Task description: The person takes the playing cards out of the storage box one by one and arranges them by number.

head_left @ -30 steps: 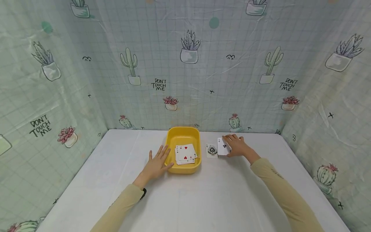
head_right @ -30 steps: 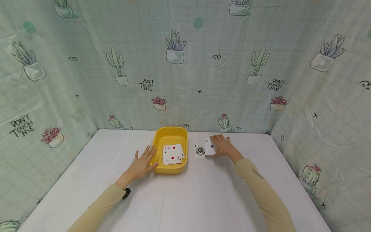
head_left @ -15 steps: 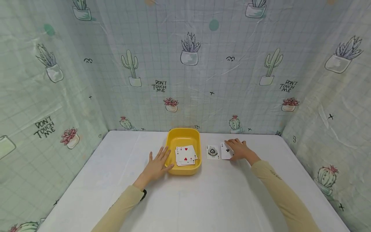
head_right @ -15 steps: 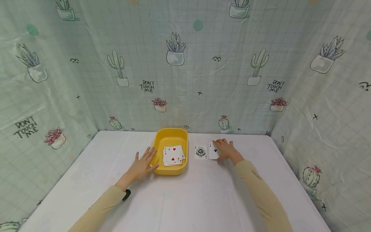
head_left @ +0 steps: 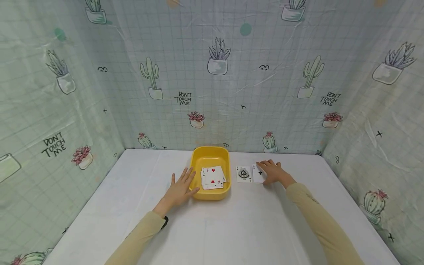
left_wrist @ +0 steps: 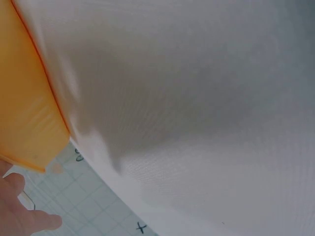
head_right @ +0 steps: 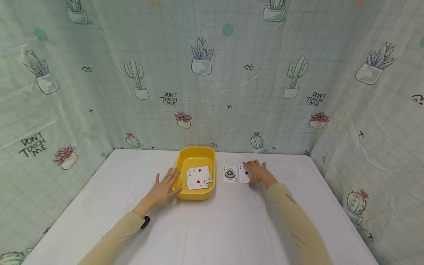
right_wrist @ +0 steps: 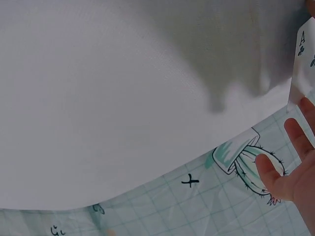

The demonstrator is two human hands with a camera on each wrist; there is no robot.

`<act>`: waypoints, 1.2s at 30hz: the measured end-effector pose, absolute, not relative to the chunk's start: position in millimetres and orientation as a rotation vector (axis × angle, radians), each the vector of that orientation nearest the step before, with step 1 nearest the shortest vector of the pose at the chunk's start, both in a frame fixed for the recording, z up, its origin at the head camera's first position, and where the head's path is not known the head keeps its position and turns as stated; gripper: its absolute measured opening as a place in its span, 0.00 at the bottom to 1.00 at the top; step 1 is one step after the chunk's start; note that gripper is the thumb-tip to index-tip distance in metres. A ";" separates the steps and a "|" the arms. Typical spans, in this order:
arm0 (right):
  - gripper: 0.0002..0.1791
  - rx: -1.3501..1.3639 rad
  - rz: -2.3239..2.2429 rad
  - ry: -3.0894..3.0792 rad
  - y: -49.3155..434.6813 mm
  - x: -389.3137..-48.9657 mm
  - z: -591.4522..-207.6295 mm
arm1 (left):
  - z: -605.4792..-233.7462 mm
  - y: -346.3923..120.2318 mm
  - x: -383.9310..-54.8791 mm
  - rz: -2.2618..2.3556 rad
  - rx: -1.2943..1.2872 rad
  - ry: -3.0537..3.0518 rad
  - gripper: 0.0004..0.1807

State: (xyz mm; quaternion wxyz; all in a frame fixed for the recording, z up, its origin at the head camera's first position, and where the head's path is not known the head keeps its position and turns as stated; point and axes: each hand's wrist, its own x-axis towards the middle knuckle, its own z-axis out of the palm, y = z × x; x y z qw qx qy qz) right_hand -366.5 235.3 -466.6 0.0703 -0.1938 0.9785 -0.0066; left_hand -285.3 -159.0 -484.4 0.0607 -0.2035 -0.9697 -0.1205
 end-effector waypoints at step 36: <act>0.46 -0.674 -0.091 2.961 235.4 -360.2 -463.3 | -485.2 -159.4 -288.2 -0.392 -0.599 -2.962 0.39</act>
